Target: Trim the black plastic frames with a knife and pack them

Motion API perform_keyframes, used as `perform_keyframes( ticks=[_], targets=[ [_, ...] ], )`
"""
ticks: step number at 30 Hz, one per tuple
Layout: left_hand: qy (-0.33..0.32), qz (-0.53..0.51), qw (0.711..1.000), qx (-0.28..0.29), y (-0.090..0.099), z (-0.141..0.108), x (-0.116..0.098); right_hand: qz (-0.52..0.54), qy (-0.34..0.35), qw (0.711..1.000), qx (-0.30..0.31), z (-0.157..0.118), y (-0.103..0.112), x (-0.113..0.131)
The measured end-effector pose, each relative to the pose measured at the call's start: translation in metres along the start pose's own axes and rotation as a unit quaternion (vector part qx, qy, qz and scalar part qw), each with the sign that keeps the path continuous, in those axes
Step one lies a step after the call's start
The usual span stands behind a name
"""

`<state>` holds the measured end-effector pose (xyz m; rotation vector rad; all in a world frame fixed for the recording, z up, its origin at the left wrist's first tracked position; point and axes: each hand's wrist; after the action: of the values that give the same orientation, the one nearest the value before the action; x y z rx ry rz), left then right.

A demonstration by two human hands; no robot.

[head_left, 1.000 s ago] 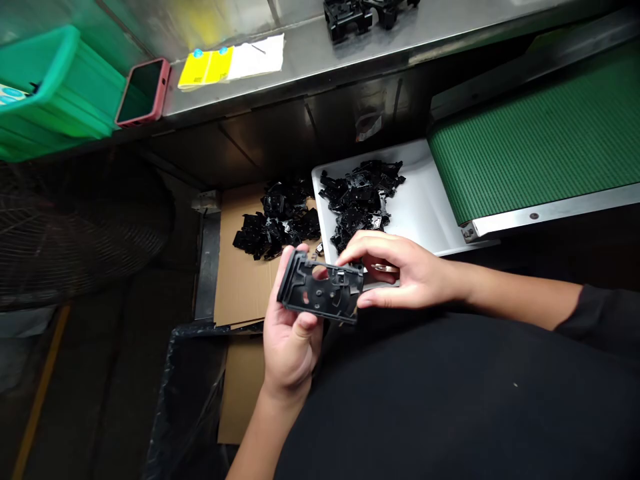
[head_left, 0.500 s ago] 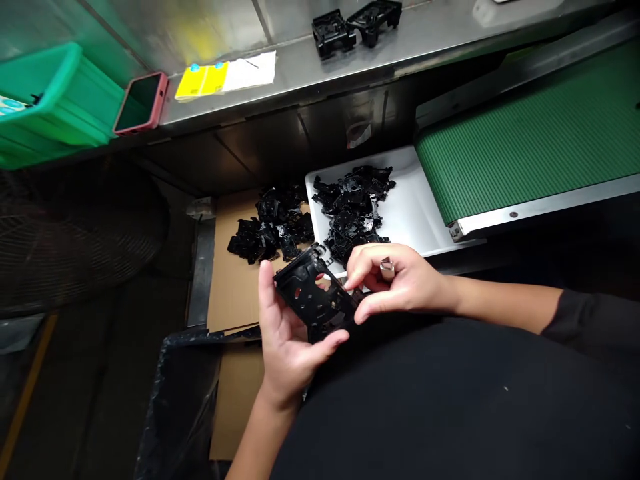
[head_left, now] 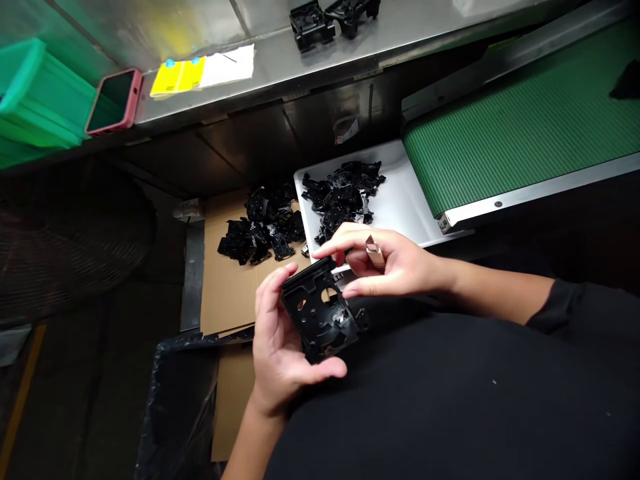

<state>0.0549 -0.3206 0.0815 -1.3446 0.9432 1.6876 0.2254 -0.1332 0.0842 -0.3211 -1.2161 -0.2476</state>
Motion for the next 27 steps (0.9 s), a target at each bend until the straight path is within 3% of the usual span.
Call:
perform_keyframes(
  ticks=[3, 6, 12, 17, 23, 27],
  targets=[
    [0.005, -0.010, 1.000, -0.006, -0.002, 0.001, -0.001, -0.027, -0.001, 0.999, -0.043, -0.005, -0.002, 0.000],
    [0.006, -0.027, 0.999, -0.025, -0.005, 0.000, -0.001, -0.059, 0.041, 0.995, -0.076, -0.013, -0.003, 0.000],
    [0.032, -0.065, 0.995, -0.065, -0.013, 0.000, 0.003, -0.123, 0.108, 0.985, -0.056, -0.023, -0.006, -0.005],
    [0.094, -0.114, 0.987, -0.063, -0.024, 0.009, 0.001, -0.108, 0.042, 0.988, -0.104, -0.021, -0.009, -0.008],
    [0.264, -0.244, 0.932, -0.053, -0.036, 0.020, 0.001, -0.072, -0.058, 0.981, -0.170, -0.019, -0.011, -0.015],
    [0.306, -0.260, 0.913, -0.065, -0.037, 0.022, 0.006, -0.036, -0.085, 0.979, -0.182, -0.019, -0.012, -0.021]
  ],
)
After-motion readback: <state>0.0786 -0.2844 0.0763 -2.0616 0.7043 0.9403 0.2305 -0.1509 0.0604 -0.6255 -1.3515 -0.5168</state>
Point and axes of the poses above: each hand's wrist, its own z-axis towards the middle knuckle, its own y-axis out of the back of the hand, x = y × z, and after that the axes turned 4 degrees about -z, right-handed
